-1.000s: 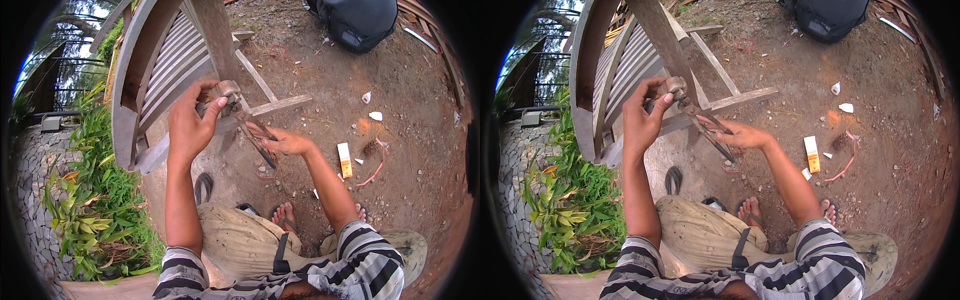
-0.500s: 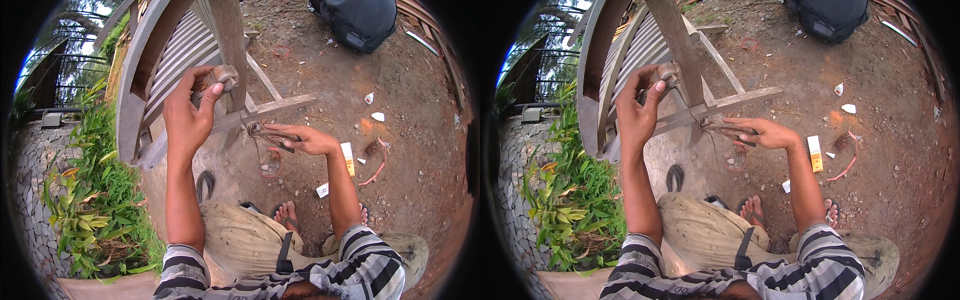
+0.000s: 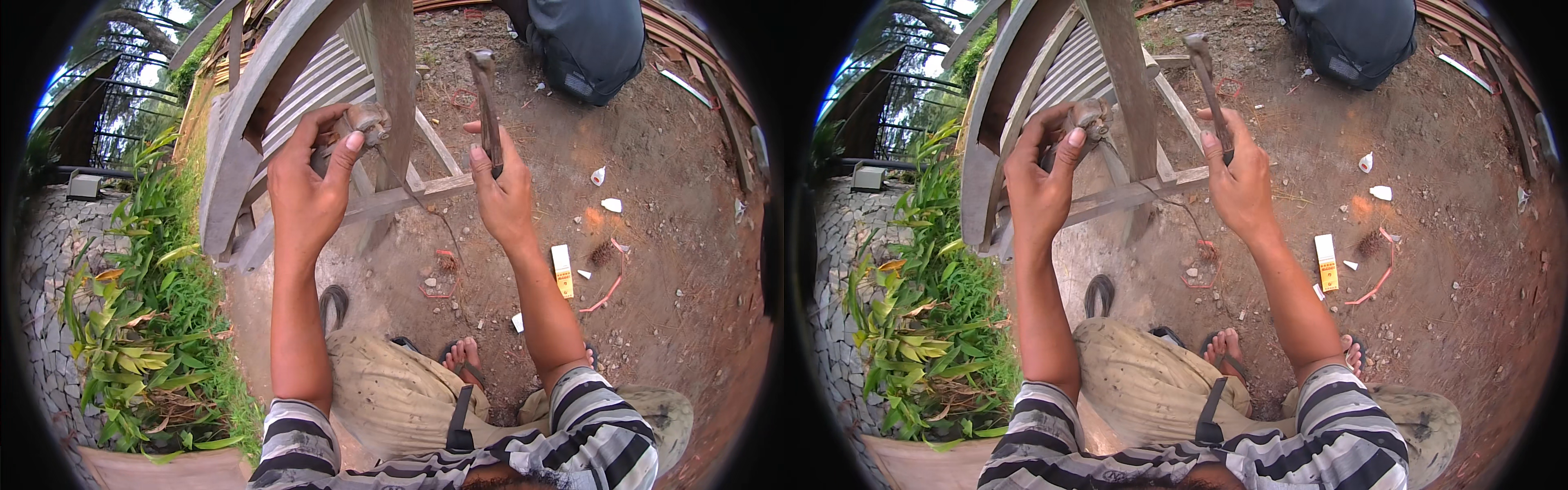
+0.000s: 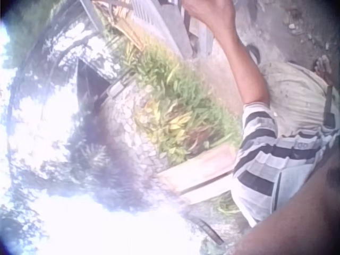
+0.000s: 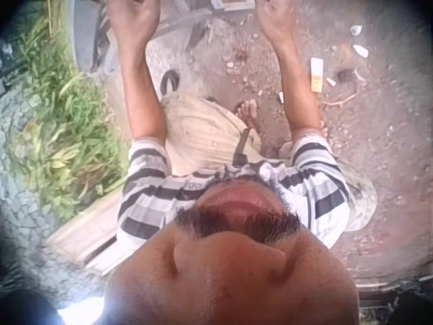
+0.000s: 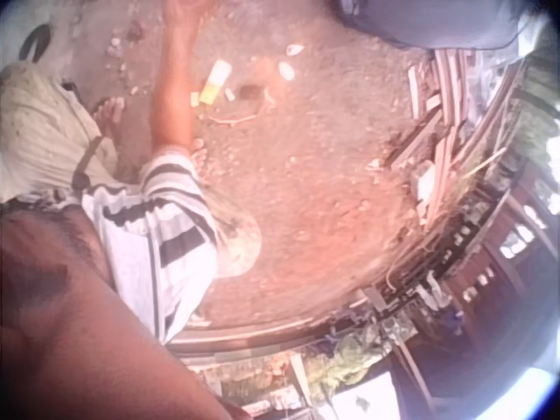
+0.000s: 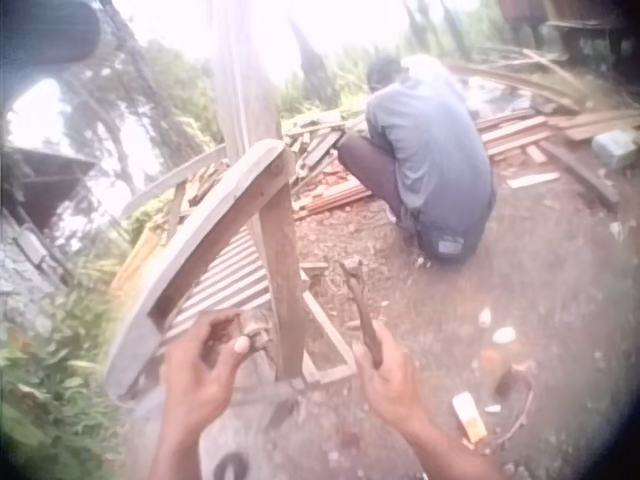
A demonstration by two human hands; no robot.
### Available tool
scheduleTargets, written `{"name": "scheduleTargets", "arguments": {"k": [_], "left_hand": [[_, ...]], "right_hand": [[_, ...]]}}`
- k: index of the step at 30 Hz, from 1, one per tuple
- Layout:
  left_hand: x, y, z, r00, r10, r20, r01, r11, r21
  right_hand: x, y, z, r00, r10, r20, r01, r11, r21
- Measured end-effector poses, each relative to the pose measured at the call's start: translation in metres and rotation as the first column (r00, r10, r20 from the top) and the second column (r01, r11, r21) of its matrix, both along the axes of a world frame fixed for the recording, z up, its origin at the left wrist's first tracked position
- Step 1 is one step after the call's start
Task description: The person sits on the ground and repairs a wooden structure. They apply glue to a joint, insert a wire, and use pliers to tighten the wire around the joint to secure it.
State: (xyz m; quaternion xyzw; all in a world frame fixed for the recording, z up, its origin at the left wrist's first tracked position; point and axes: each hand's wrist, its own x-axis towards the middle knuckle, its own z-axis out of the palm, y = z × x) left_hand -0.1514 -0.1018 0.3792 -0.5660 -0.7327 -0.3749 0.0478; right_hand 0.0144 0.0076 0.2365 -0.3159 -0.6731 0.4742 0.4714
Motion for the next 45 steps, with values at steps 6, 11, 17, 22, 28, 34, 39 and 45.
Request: {"name": "scheduleTargets", "arguments": {"k": [6,11,17,22,28,34,39,45], "left_hand": [[0.001,0.001,0.0,0.997,0.046,-0.062,-0.045,0.999,0.021],[0.006,0.002,-0.001,0.992,0.086,-0.096,-0.084,0.996,0.032],[0.012,0.009,0.005,0.993,0.111,-0.049,-0.113,0.993,-0.038],[0.006,0.008,0.007,0.993,0.092,-0.069,-0.097,0.993,-0.067],[0.008,0.008,0.007,0.999,0.033,-0.033,-0.039,0.981,-0.192],[-0.019,-0.011,0.001,0.998,0.045,-0.051,-0.063,0.88,-0.47],[-0.024,-0.014,-0.029,0.99,-0.036,-0.135,-0.039,0.857,-0.514],[-0.019,-0.01,-0.048,0.987,-0.041,-0.156,-0.066,0.777,-0.626]], "right_hand": [[-0.027,-0.026,-0.008,0.99,0.076,0.119,-0.096,0.979,0.181],[-0.029,-0.023,-0.007,0.99,0.041,-0.136,-0.037,0.999,0.029],[-0.032,-0.035,-0.018,0.995,0.056,0.077,-0.072,0.974,0.214],[-0.025,-0.028,-0.008,0.992,0.047,0.115,-0.072,0.973,0.218],[-0.019,-0.027,-0.014,0.977,0.083,0.194,-0.112,0.983,0.146],[0.017,-0.007,0.033,0.933,0.055,0.357,-0.143,0.964,0.226],[0.047,0.025,0.101,0.792,-0.025,0.611,-0.384,0.756,0.529],[0.043,0.055,0.139,0.474,-0.343,0.811,-0.707,0.401,0.583]]}}
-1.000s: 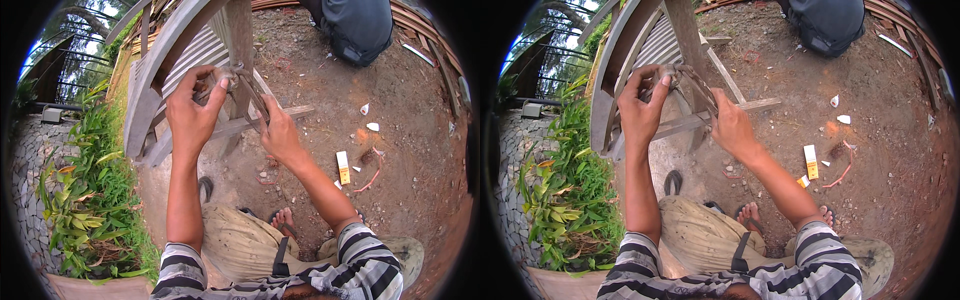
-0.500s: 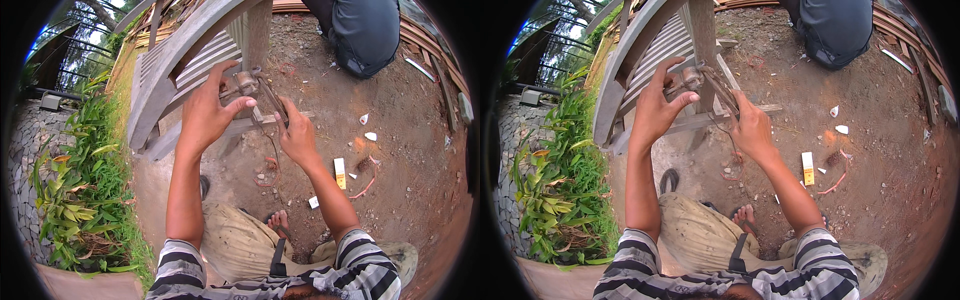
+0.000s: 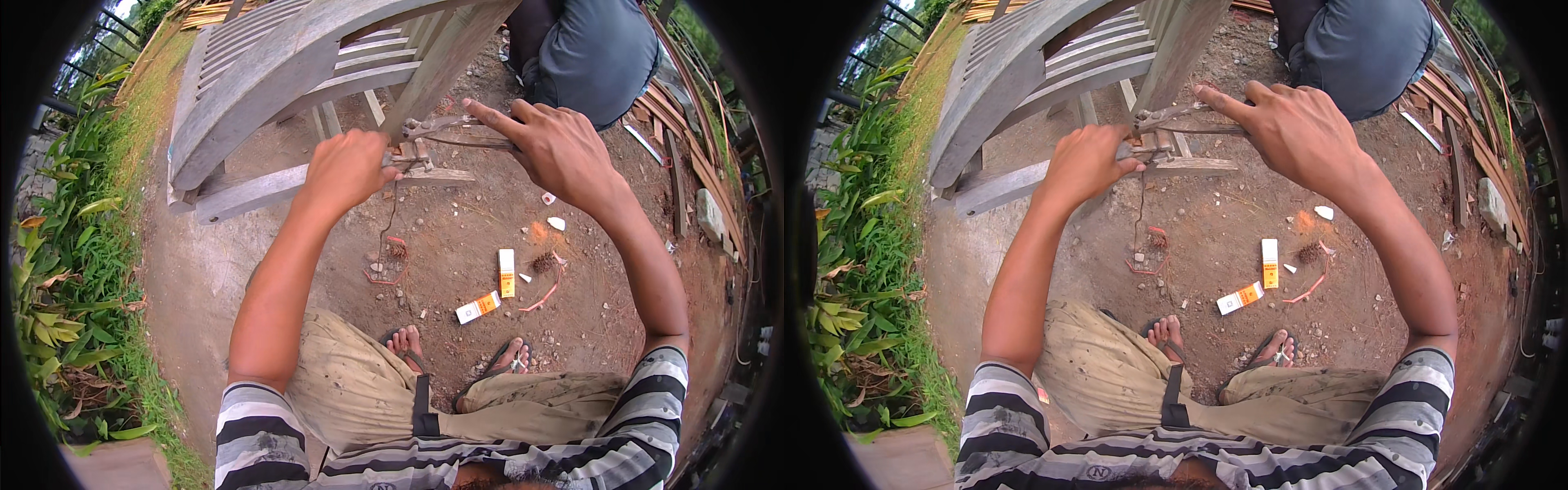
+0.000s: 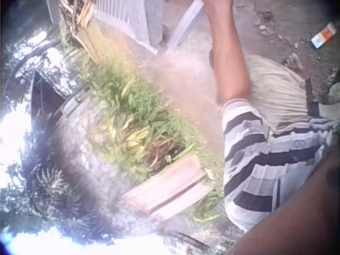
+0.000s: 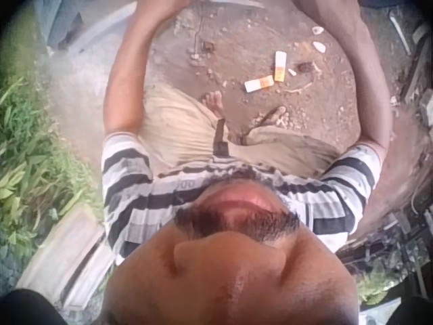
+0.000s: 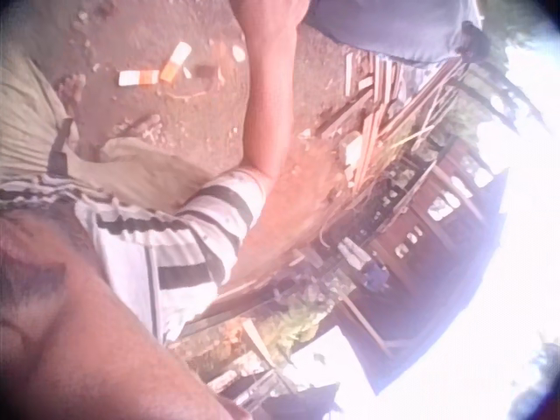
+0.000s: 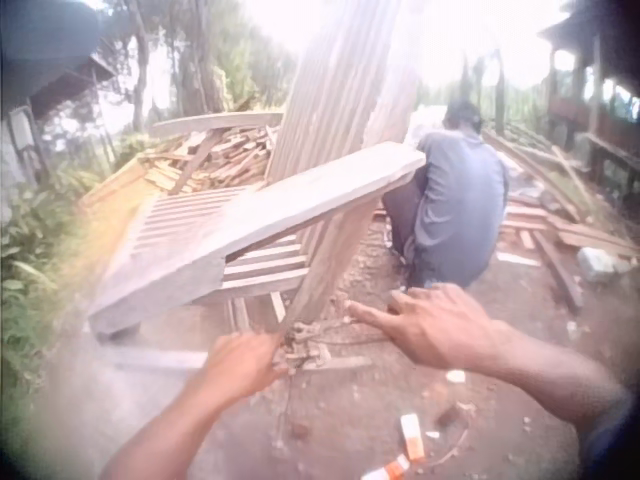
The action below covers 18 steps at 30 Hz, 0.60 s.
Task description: The person sits on the ground and repairs a wooden structure. They apply glue to a joint, insert a wire, and use pliers to tighten the wire around the joint to secure it.
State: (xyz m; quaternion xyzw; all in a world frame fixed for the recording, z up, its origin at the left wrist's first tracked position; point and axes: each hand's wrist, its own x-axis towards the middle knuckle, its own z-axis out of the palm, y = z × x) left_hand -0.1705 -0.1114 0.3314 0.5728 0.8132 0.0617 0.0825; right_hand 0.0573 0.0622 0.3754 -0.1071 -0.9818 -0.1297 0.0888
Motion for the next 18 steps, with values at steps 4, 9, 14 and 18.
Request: {"name": "scheduleTargets", "arguments": {"k": [4,9,14,18], "left_hand": [[-0.009,-0.003,-0.01,0.997,0.069,0.025,-0.067,0.994,-0.08],[-0.016,-0.007,-0.024,0.997,0.056,0.054,-0.059,0.997,0.056],[-0.02,-0.009,-0.03,0.996,0.05,0.08,-0.057,0.994,0.095],[-0.02,-0.009,-0.031,0.993,0.046,0.106,-0.059,0.99,0.129]], "right_hand": [[-0.033,0.002,-0.009,0.998,0.022,0.064,-0.023,1.0,0.007],[-0.054,0.016,-0.028,0.962,0.154,0.226,-0.209,0.947,0.245],[-0.058,0.011,-0.024,0.978,0.116,0.171,-0.142,0.978,0.151],[-0.057,0.016,-0.038,0.966,0.165,0.201,-0.211,0.95,0.232]]}}
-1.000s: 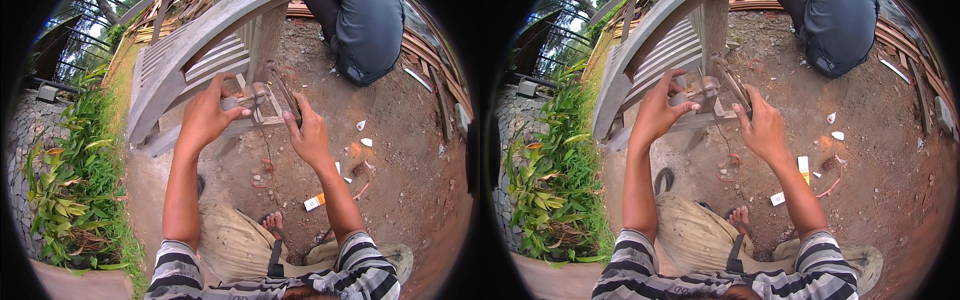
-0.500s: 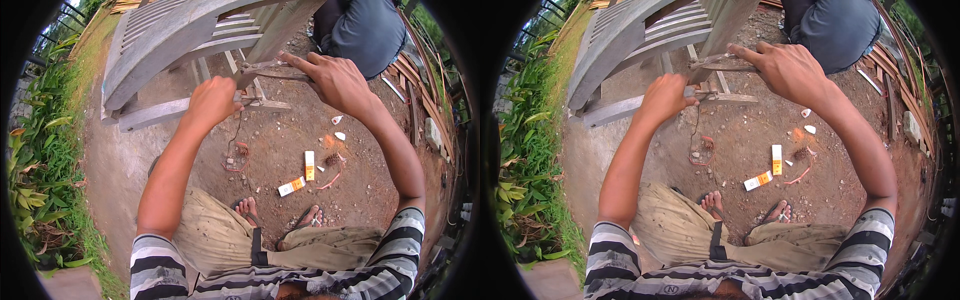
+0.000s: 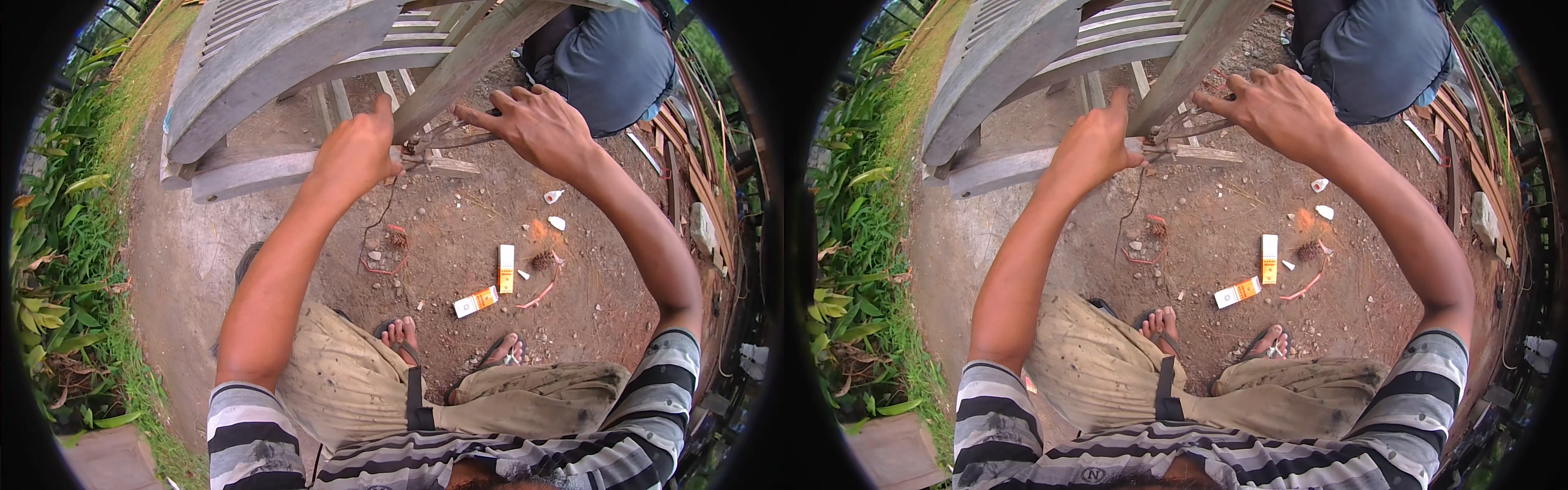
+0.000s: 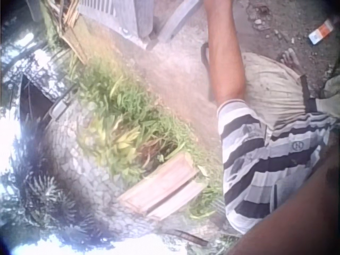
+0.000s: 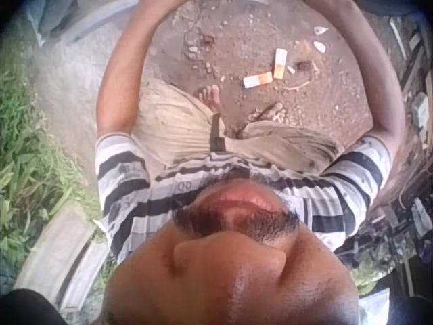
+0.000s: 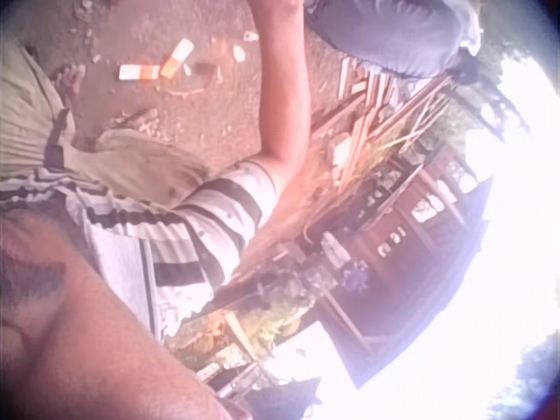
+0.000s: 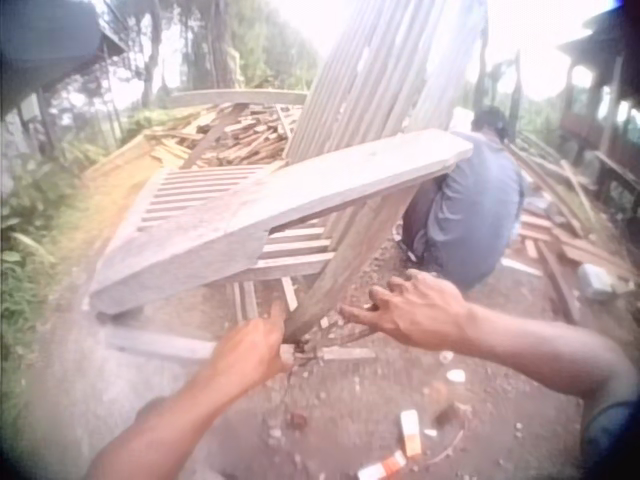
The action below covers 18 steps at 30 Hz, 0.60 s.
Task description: The person sits on the ground and repairs a wooden structure. They apply glue to a joint, insert a wire, and use pliers to tighten the wire around the joint to secure it.
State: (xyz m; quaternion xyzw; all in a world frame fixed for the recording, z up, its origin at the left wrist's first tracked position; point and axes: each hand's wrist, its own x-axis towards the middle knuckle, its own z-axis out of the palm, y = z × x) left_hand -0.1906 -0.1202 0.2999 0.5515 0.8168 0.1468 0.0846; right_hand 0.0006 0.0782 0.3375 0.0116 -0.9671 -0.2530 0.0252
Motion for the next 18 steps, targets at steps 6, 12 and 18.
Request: {"name": "scheduleTargets", "arguments": {"k": [6,12,18], "left_hand": [[0.002,0.002,0.006,0.999,0.021,0.045,-0.022,1.0,0.02],[-0.001,0.001,0.006,0.998,-0.012,0.058,0.005,0.993,0.114],[0.001,0.001,0.01,0.996,-0.021,0.085,0.01,0.991,0.132]], "right_hand": [[0.004,-0.003,0.001,1.0,-0.012,-0.024,0.013,0.999,0.044],[0.003,-0.006,0.013,0.998,-0.066,-0.016,0.066,0.997,0.045],[0.007,-0.006,0.017,0.997,-0.052,-0.051,0.056,0.995,0.079]]}}
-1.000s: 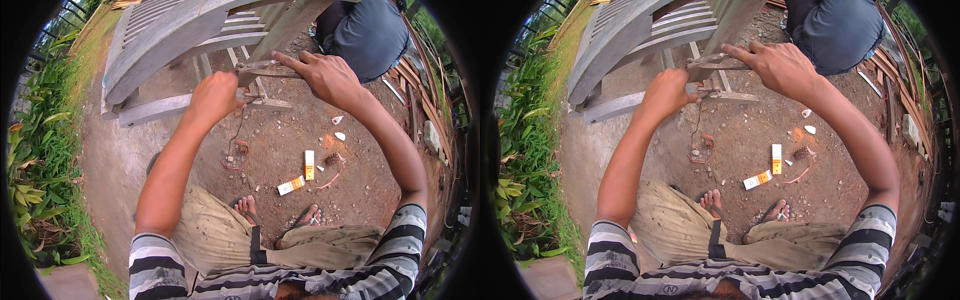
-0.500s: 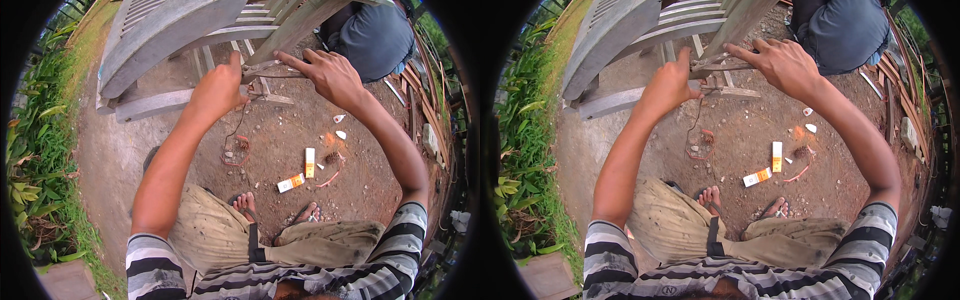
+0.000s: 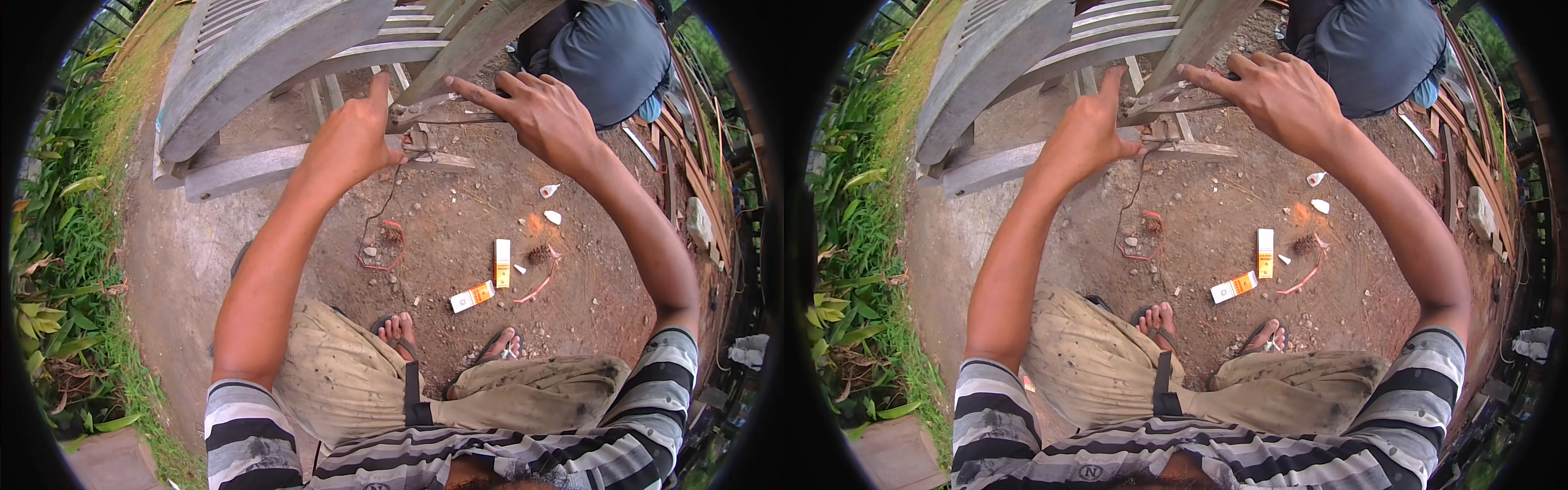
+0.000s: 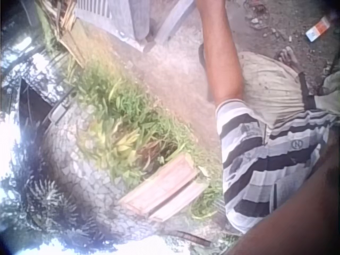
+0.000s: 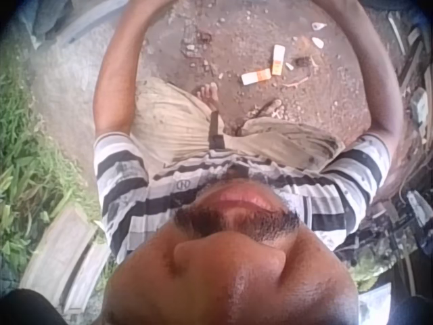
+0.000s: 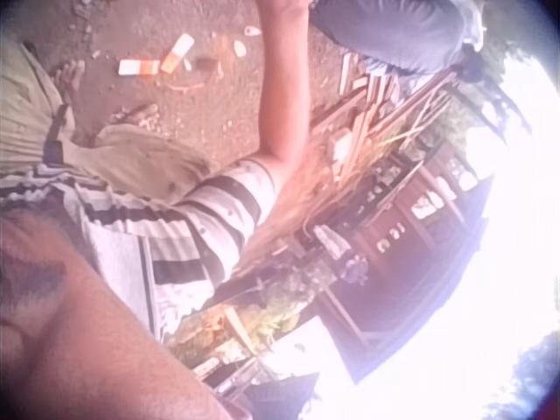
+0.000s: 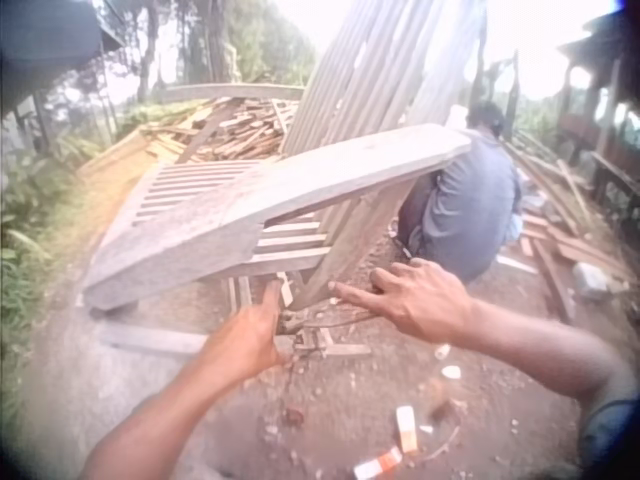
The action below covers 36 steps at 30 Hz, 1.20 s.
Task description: The person sits on the ground and repairs a wooden structure. They apply glue to a joint, insert a wire, and use pliers to tighten the wire around the joint to secure it.
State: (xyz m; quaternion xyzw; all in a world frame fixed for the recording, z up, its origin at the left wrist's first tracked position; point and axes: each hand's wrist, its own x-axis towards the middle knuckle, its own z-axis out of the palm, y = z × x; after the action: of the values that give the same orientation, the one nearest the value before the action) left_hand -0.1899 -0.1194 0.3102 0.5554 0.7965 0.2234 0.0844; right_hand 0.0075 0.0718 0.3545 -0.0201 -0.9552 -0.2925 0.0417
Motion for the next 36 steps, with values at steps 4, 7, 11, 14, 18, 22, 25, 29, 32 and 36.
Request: {"name": "scheduleTargets", "arguments": {"k": [4,7,11,14,18,22,25,29,32,36], "left_hand": [[-0.002,-0.003,-0.006,1.0,-0.014,-0.016,0.015,0.999,0.045],[0.003,-0.001,0.002,1.0,0.021,0.008,-0.021,1.0,-0.003],[-0.001,-0.001,-0.007,1.0,0.006,-0.03,-0.005,0.999,0.033],[-0.001,-0.002,-0.003,1.0,0.01,0.006,-0.01,1.0,0.006],[-0.002,-0.002,-0.005,1.0,0.003,-0.004,-0.003,1.0,0.005],[0.0,-0.001,-0.002,0.999,0.029,-0.014,-0.029,1.0,-0.007],[0.001,-0.002,0.001,0.999,0.035,-0.002,-0.035,0.999,0.0],[-0.001,-0.003,-0.001,1.0,0.015,0.017,-0.016,1.0,0.019],[0.01,0.003,0.011,1.0,-0.013,-0.002,0.013,1.0,-0.012],[0.012,-0.007,0.018,0.985,0.015,-0.173,-0.006,0.999,0.053]], "right_hand": [[0.004,0.001,-0.005,1.0,0.014,0.017,-0.015,0.997,0.07],[0.006,0.001,-0.006,1.0,-0.001,-0.024,0.0,0.999,-0.043],[0.005,0.011,-0.01,0.996,0.087,0.035,-0.091,0.988,0.125],[0.003,0.003,0.001,0.996,-0.016,-0.089,0.006,0.993,-0.116],[0.003,0.002,-0.004,1.0,0.02,-0.016,-0.02,1.0,-0.008],[0.005,0.01,-0.003,0.998,-0.028,-0.064,0.029,0.999,0.023],[0.009,0.007,-0.011,0.996,-0.058,-0.068,0.056,0.998,-0.033],[0.022,0.011,-0.028,0.994,-0.089,-0.056,0.073,0.968,-0.238],[0.037,0.011,-0.058,0.917,-0.32,-0.238,0.018,0.628,-0.778],[0.021,-0.019,-0.082,0.865,-0.449,-0.223,-0.225,0.05,-0.973]]}}
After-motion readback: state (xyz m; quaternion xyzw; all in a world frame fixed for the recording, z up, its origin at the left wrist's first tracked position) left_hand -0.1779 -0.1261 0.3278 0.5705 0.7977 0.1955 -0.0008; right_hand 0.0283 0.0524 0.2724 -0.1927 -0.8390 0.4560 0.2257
